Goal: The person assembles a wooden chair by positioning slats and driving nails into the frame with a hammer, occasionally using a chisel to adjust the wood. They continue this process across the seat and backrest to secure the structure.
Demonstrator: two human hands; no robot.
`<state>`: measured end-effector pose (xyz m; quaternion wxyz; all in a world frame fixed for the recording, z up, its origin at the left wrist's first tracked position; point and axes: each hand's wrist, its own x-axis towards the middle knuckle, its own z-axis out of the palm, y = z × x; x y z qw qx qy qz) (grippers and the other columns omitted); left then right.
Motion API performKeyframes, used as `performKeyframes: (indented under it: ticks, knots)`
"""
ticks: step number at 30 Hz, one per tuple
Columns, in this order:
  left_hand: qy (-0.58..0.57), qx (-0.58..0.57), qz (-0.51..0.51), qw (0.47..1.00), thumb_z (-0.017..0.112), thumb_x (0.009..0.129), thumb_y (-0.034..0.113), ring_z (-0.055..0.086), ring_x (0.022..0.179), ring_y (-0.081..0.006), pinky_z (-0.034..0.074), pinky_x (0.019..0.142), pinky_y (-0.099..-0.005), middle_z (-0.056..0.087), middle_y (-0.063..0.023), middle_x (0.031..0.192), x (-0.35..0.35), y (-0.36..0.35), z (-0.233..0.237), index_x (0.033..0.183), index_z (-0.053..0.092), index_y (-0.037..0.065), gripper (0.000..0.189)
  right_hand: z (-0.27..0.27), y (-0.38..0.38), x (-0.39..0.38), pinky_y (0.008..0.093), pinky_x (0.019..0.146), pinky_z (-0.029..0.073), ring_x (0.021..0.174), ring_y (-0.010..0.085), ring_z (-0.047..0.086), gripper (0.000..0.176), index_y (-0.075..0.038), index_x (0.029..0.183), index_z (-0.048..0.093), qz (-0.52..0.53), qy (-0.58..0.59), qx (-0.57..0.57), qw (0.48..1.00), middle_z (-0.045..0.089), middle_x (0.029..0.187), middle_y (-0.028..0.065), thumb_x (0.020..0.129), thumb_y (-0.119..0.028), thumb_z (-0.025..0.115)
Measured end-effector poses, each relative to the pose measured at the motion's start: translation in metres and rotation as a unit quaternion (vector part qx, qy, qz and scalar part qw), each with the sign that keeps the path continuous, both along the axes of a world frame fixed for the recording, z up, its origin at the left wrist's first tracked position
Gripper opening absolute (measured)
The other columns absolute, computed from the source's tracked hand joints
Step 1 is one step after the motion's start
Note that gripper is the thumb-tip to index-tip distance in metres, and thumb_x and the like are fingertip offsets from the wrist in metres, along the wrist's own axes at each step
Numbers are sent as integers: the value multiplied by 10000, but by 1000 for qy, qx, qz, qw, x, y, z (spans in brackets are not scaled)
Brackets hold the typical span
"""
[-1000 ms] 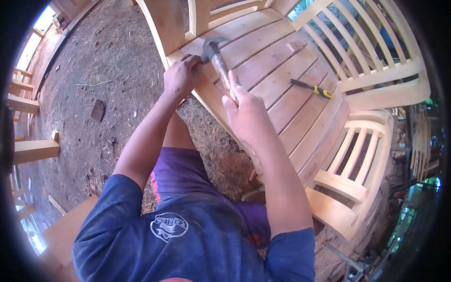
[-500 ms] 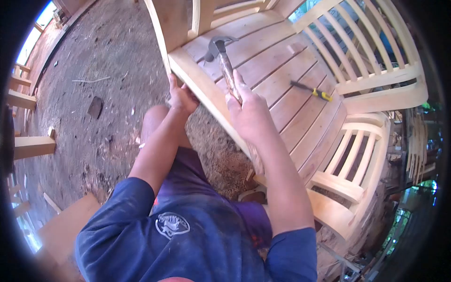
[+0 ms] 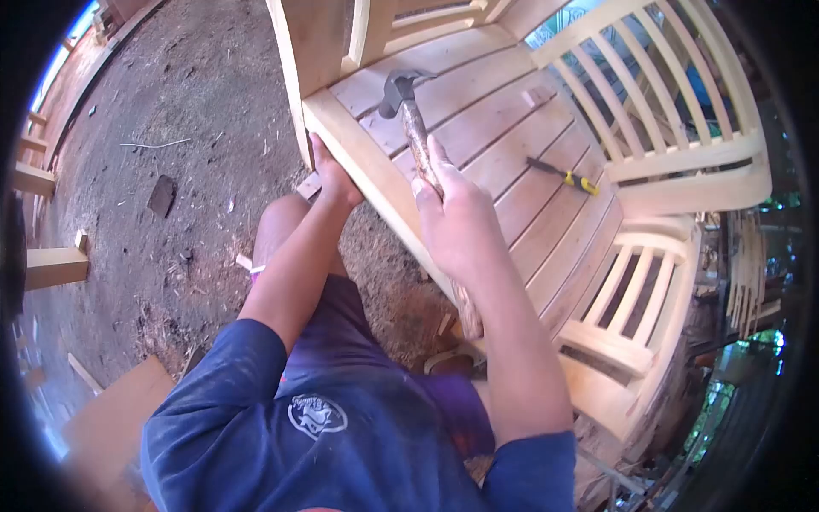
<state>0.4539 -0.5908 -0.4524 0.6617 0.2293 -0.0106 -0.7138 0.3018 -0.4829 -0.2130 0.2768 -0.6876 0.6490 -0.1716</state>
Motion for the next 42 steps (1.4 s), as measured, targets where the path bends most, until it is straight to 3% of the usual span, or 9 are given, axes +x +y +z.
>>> performKeyframes:
  ticks: [7,9,11,13,22,27,32,38,42]
  knots:
    - [-18,38,-16,999,319,948,878,449,1450,-371,361,1213,-537,440,-167,1609,5,13,6,1616,348,116,1014,60,2,30,208,537,472,610,51,535,602,-32,1649,287,34,-319,-331,887,587,784,4,1127,-226,515]
    - [-14,29,-8,999,325,946,879,443,1456,-369,355,1216,-538,439,-166,1611,4,10,-1,1616,349,116,1015,32,5,25,212,537,459,607,46,526,644,-4,1663,212,32,-322,-298,898,593,780,5,1130,-216,504]
    - [-11,39,-8,999,341,926,896,447,1447,-380,360,1212,-553,450,-164,1600,4,9,-6,1605,371,117,1033,-19,14,11,263,609,509,650,98,580,615,-26,1639,319,-35,-120,-66,990,627,798,60,1099,-193,561]
    - [-14,27,-6,1000,350,918,902,450,1441,-385,362,1210,-560,457,-163,1593,2,5,-6,1599,382,116,1040,-20,14,10,252,613,509,646,92,573,603,-86,1642,347,-35,-4,23,999,626,807,51,1096,-201,575]
    - [-5,45,-8,999,350,920,900,452,1435,-385,362,1209,-564,462,-169,1587,3,12,2,1599,384,112,1040,26,5,33,203,542,478,608,59,517,598,-88,1674,219,48,-346,-323,880,570,799,15,1142,-191,473]
    - [-14,19,-1,1000,352,914,905,462,1423,-399,386,1188,-584,464,-174,1582,3,2,-7,1594,388,111,1046,-43,14,14,329,708,559,723,182,678,587,10,1583,409,-31,-61,-46,997,699,880,148,1043,-116,603]
    - [-9,35,-10,999,350,917,903,472,1413,-412,398,1173,-606,466,-176,1579,4,9,-3,1590,385,108,1043,-12,20,25,324,735,561,769,194,704,588,2,1585,411,-56,-194,-219,955,712,909,184,1032,-68,596]
    - [-5,12,-8,1000,352,922,896,481,1403,-406,384,1186,-604,475,-176,1569,3,6,-17,1590,387,118,1026,-58,19,13,413,770,586,901,369,767,582,37,1566,411,2,-23,-96,995,724,1014,313,1029,-84,598]
    - [-16,21,6,1000,333,950,869,511,1370,-385,376,1193,-578,524,-167,1515,1,7,-8,1568,412,109,982,-41,23,24,390,755,590,870,331,777,587,62,1563,402,-51,-134,-146,979,733,1055,289,1028,-78,600]
